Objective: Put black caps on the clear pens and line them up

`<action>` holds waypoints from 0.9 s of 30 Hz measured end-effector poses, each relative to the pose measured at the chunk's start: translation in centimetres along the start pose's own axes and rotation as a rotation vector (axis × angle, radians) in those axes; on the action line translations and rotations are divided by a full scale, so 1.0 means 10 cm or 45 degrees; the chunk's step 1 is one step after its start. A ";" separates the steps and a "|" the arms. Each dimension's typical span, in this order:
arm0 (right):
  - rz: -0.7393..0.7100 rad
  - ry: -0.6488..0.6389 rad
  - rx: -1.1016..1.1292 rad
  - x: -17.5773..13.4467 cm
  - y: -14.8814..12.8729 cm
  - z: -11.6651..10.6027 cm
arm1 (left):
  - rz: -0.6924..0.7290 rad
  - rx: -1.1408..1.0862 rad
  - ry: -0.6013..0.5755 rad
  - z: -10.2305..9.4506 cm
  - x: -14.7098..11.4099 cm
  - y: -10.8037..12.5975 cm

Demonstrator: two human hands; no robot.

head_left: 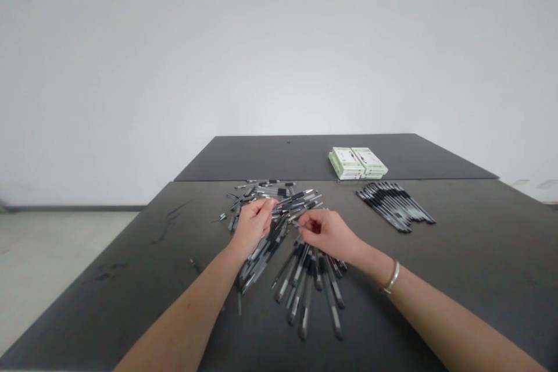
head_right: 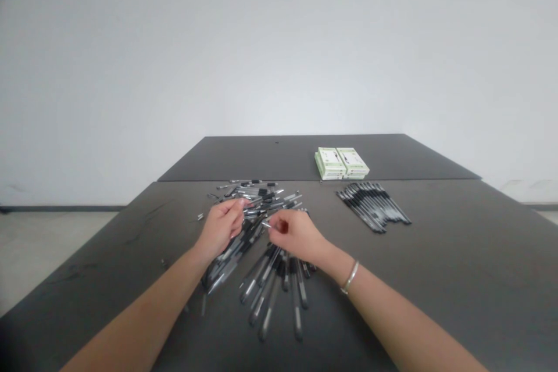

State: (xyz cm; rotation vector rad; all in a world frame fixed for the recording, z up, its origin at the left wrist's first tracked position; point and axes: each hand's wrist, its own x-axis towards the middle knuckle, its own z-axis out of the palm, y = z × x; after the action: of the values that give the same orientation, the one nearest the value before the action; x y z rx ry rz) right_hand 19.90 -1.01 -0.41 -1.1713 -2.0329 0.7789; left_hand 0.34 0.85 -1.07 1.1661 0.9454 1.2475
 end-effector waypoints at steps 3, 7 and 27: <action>0.197 0.161 0.391 -0.06 0.09 -0.13 | -0.023 -0.010 -0.033 0.02 -0.02 0.01; 0.267 0.328 0.757 -0.10 0.15 -0.27 | -0.037 0.006 -0.055 0.04 -0.05 0.02; 0.088 0.337 1.090 -0.24 0.13 -0.36 | -0.029 0.202 -0.184 0.07 -0.09 -0.02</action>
State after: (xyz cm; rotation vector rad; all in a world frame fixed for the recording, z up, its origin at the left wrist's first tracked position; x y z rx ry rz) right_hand 24.30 -1.95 0.24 -0.7773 -1.2190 1.2743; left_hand 0.96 -0.10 -1.23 1.3471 0.9598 1.0697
